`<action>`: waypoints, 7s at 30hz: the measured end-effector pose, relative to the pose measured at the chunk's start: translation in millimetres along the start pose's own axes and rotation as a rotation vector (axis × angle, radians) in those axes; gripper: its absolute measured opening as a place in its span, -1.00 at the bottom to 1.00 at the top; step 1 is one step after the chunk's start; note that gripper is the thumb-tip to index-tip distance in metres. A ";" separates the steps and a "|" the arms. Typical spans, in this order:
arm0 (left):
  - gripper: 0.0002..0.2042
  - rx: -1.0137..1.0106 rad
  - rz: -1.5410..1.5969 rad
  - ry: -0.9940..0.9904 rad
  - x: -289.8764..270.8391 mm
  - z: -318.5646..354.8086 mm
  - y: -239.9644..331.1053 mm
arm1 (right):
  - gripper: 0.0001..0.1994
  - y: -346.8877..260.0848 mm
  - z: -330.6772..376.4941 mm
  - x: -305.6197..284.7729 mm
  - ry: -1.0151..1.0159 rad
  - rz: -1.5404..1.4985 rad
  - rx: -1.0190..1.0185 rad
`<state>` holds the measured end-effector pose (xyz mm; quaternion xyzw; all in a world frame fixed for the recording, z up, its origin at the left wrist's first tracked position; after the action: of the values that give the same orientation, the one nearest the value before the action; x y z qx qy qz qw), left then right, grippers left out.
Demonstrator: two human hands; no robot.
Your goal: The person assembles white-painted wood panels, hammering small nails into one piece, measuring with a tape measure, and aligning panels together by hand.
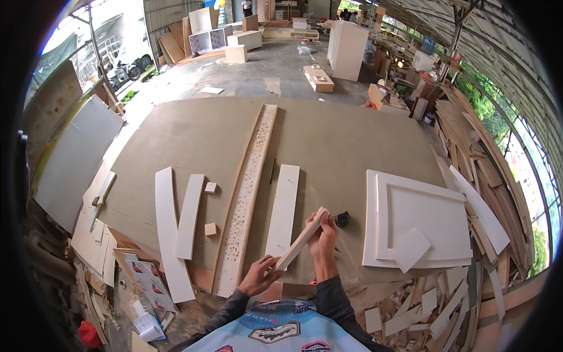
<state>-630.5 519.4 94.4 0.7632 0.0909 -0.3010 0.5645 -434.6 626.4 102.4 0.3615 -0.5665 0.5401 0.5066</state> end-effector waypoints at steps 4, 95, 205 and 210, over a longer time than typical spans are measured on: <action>-0.77 -0.015 -0.150 0.051 -1.1 14.8 -13.6 | -0.86 14.0 -13.6 -5.8 0.034 -0.030 0.010; -0.32 -0.328 -1.205 0.020 86.7 -315.0 -203.8 | -0.55 -27.2 99.1 -151.0 0.425 1.932 0.178; -0.45 -0.020 -0.908 0.058 77.6 -49.4 -158.1 | -0.67 86.8 -38.0 -77.8 -0.372 2.055 -0.069; -0.43 -0.015 -0.890 0.072 82.2 -52.5 -156.2 | -0.65 85.1 -21.6 -69.2 -0.364 1.785 -0.552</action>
<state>-620.5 605.1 -68.3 0.6556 0.4325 -0.4870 0.3820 -496.4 651.2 12.7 -0.2583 -0.8113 0.5103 -0.1215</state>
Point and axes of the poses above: each hand's wrist, its own z-axis away from the middle knuckle, its own x-axis out of the palm, y = z × x, the point moved 3 cm from there along -z, towards the middle knuckle, and after that the axes turned 15 degrees about -z, right-handed, at the moved point
